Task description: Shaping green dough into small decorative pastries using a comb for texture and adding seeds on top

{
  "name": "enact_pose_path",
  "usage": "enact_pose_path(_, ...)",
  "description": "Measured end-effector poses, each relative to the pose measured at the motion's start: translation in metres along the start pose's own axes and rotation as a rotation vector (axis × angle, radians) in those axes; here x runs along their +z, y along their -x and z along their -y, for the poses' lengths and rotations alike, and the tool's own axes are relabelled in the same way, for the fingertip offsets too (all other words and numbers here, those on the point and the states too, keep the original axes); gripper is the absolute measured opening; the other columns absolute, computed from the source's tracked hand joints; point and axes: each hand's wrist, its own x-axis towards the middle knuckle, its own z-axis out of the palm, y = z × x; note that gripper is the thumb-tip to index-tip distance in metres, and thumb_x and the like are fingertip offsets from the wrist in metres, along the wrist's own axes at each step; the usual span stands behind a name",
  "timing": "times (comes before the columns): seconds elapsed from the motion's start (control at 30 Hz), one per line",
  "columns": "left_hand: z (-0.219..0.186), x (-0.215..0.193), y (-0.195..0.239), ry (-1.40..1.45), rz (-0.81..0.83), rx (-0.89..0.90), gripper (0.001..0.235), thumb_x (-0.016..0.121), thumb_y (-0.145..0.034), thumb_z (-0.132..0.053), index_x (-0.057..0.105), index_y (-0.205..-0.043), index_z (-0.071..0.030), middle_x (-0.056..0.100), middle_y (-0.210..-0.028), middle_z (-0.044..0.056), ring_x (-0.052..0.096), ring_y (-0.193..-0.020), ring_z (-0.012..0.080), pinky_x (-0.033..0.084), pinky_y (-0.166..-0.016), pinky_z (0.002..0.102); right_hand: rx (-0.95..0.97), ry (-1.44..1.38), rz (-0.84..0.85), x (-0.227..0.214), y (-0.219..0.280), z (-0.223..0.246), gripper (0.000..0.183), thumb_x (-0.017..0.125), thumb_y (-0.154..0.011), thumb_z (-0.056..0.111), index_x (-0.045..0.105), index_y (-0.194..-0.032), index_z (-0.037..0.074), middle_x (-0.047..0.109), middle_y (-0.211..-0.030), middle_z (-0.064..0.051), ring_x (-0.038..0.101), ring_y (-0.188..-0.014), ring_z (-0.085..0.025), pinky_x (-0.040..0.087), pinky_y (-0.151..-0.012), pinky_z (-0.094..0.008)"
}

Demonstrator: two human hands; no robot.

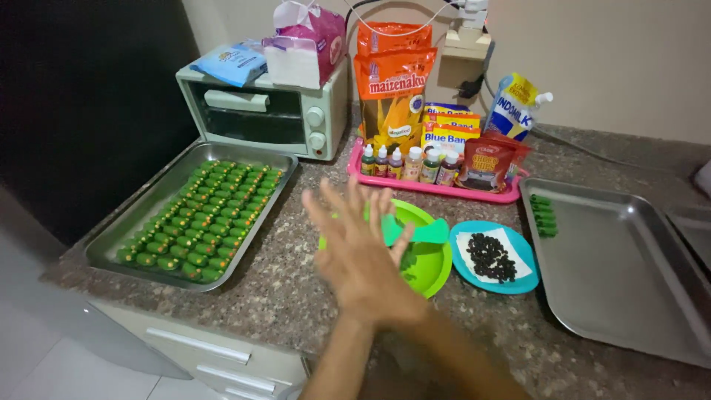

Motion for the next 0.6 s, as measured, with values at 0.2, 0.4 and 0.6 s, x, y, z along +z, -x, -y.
enact_pose_path(0.2, -0.012, -0.019, -0.009, -0.192, -0.446, -0.664, 0.081, 0.032, -0.097, -0.075, 0.036, -0.160, -0.024, 0.044, -0.162, 0.012, 0.045, -0.144, 0.0335, 0.039, -0.119, 0.055, 0.021, -0.015, 0.043, -0.038, -0.006, -0.017, 0.063, 0.030, -0.107, 0.017, 0.006, -0.164, 0.007, 0.001, -0.166, -0.030, -0.016, -0.150, -0.051, -0.014, -0.113, -0.070)
enact_pose_path(0.4, -0.004, -0.007, -0.006, -0.268, -0.346, -0.466, 0.072, 0.036, -0.105, -0.059, 0.031, -0.164, -0.018, 0.046, -0.159, 0.015, 0.050, -0.139, 0.0326, 0.045, -0.114, 0.050, 0.002, -0.011, 0.078, -0.053, 0.000, -0.014, 0.065, 0.030, -0.106, 0.016, 0.004, -0.165, 0.008, -0.003, -0.166, -0.030, -0.019, -0.149, -0.051, -0.016, -0.112, -0.071)
enact_pose_path(0.6, 0.010, -0.017, -0.013, -0.343, -0.276, -0.389, 0.072, 0.036, -0.105, -0.058, 0.030, -0.164, -0.016, 0.039, -0.164, 0.020, 0.045, -0.145, 0.0366, 0.042, -0.116, 0.055, 0.011, -0.001, 0.118, -0.063, 0.010, -0.011, 0.066, 0.030, -0.106, 0.015, 0.001, -0.165, 0.009, -0.006, -0.167, -0.030, -0.021, -0.149, -0.050, -0.018, -0.111, -0.071)
